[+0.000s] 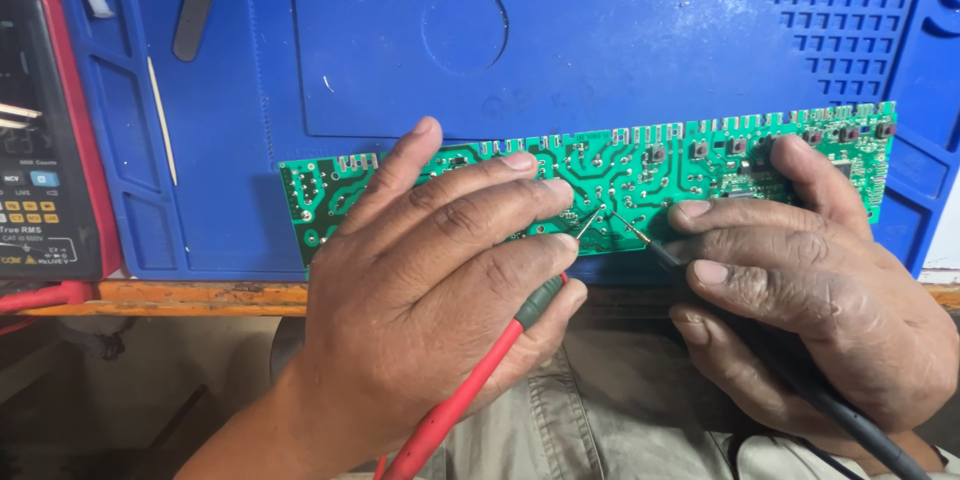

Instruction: Testing a circuit board with a multimeter and then cleaning it using a brush and cleaning solution.

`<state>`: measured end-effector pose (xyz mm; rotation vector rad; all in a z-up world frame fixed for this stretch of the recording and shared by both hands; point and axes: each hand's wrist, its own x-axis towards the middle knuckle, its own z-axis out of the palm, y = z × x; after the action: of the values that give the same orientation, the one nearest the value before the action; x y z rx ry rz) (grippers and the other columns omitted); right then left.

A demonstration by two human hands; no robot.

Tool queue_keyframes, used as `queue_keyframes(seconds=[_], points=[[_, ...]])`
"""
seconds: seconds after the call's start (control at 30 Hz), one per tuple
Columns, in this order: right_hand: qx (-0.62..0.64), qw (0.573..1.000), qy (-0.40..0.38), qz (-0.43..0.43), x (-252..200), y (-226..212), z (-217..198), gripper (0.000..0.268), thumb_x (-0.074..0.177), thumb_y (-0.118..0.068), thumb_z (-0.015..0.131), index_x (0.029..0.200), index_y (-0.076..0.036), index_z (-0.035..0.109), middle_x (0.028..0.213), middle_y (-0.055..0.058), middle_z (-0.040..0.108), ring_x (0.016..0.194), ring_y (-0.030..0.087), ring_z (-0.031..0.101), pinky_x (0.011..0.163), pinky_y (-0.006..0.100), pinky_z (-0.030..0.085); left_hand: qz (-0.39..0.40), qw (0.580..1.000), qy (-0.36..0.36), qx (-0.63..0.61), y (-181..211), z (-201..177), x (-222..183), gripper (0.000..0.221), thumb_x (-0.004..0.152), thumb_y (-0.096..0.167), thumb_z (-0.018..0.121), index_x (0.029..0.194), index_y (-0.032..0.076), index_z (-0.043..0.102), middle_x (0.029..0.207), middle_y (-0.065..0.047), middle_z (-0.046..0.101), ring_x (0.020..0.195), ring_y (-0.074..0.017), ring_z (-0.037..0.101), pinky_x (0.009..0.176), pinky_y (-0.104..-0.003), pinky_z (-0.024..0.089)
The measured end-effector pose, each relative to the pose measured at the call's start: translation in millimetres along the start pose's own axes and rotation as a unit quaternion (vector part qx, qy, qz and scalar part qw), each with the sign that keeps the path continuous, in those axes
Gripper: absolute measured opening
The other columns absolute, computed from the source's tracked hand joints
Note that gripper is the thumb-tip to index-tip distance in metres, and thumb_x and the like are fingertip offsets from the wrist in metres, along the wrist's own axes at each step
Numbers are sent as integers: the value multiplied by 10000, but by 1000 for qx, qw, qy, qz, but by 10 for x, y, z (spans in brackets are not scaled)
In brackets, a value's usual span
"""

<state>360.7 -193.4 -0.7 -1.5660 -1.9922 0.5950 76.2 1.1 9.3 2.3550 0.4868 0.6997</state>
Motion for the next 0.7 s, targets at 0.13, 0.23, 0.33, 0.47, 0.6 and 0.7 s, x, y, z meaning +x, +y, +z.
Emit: queue_keyframes(seconds=[0.13, 0.23, 0.33, 0.47, 0.6, 0.7], points=[[-10, 1000, -9, 17, -25, 12, 15, 530, 1055, -205, 809, 1525, -248, 568, 1417, 19, 796, 1500, 347, 820, 1586, 742, 251, -20, 999, 15, -21, 1, 10, -21, 220, 1060, 174, 1011, 1147, 136, 813, 1352, -86, 837, 1294, -350, 897, 1311, -705, 562], [-11, 1000, -9, 13, -40, 40, 20, 539, 1053, -201, 820, 1528, -247, 568, 1425, 16, 783, 1506, 347, 817, 1588, 733, 245, -25, 999, 21, -15, 0, 35, -15, 221, 1057, 173, 1021, 1139, 135, 819, 1355, -82, 830, 1280, -342, 897, 1312, -691, 569], [-14, 1000, -9, 5, -32, 47, 13, 539, 1048, -197, 834, 1519, -231, 574, 1422, 27, 775, 1504, 346, 811, 1585, 729, 252, -26, 999, 24, -11, 3, 55, -11, 232, 1054, 172, 1032, 1129, 125, 817, 1347, -84, 829, 1277, -344, 891, 1299, -718, 574], [-22, 1000, -12, 13, 14, -19, -6, 533, 1056, -182, 835, 1514, -216, 566, 1415, 40, 777, 1497, 349, 810, 1583, 749, 271, -33, 999, 23, -16, 4, 58, -16, 255, 1051, 181, 1051, 1154, 128, 823, 1365, -85, 825, 1291, -352, 884, 1307, -736, 574], [-15, 1000, -10, 9, 8, 3, 0, 550, 1070, -167, 828, 1546, -229, 559, 1444, 17, 761, 1518, 337, 807, 1596, 742, 257, -29, 999, 19, -12, 3, 46, -15, 249, 1059, 179, 1047, 1158, 119, 826, 1369, -86, 814, 1288, -352, 883, 1300, -735, 574], [-16, 1000, -10, -4, 34, -20, -10, 510, 1074, -152, 829, 1515, -205, 579, 1446, 29, 744, 1489, 343, 825, 1587, 765, 283, -32, 999, 14, -13, 12, 31, -4, 228, 1070, 178, 1030, 1163, 123, 830, 1377, -84, 819, 1297, -339, 874, 1315, -715, 558]])
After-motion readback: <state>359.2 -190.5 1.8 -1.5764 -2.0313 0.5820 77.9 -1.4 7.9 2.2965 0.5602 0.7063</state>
